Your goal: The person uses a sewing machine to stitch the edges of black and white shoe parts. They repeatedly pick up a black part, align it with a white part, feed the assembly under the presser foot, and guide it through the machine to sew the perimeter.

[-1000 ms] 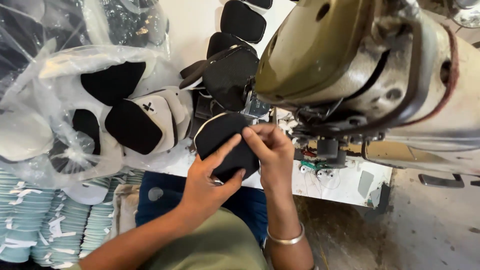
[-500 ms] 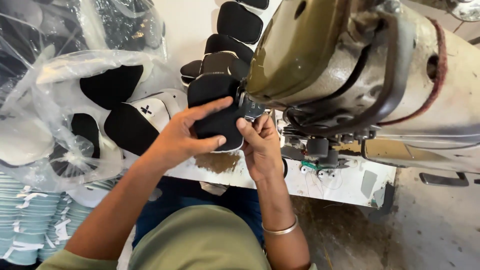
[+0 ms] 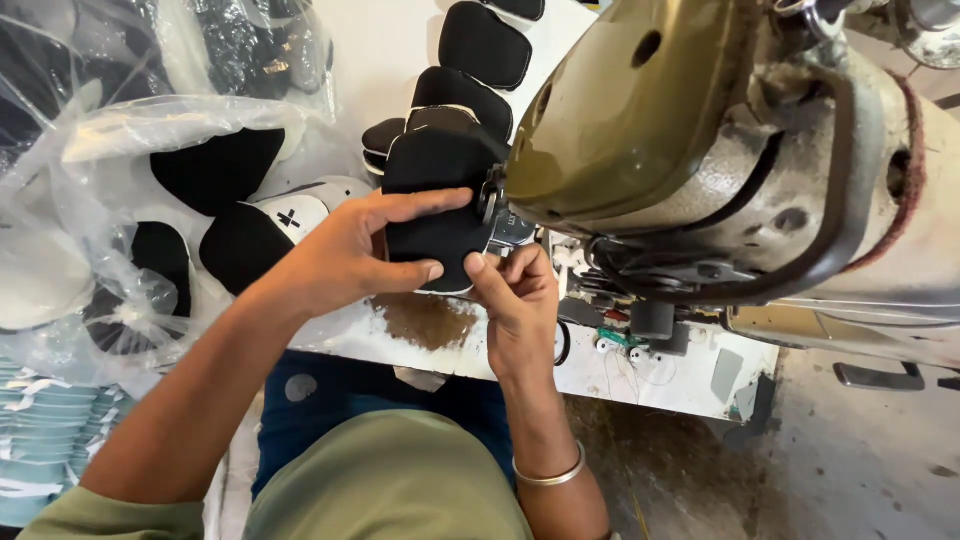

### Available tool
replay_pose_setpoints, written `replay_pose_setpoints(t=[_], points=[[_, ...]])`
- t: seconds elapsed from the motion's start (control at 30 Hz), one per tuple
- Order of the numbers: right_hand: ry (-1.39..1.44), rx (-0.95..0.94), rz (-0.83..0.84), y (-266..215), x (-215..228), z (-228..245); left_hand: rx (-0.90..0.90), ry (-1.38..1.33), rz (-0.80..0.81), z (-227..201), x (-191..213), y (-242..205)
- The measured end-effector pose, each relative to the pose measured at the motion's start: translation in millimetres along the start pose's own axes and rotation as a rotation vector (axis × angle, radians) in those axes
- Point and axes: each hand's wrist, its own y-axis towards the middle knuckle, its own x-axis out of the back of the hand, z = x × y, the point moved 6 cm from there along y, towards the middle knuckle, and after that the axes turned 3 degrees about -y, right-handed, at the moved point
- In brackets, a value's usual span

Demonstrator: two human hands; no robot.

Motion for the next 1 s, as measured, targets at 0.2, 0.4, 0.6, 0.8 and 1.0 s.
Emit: replay_pose_setpoints(t=[0.2,0.4,0.6,0.8,1.0], points=[[-0.064,0.04,-0.082,6.9,-0.1,8.1,-0.14,0.046,0.036,-11.7,3.4,17.1],[-0.084,0.085,-0.101,13.3,-5.0,13.8,-0.043,0.154,0.057,-18.5,7.3,32.7],[-0.152,0.129,-0.148,12.1,-11.7,22.9,0.005,0.009,-0.041,-16.2,10.4,35.8],[-0.064,0.043,-0.122,9.2,-4.8,16.2,-0.162,-0.092,-0.573,40.4,-23.4,-14.3],[-0.033,0.086,-0.075,13.3,-2.7,9.7,-0.332,-0.354,-0.78,46.5,-8.4,-23.6]])
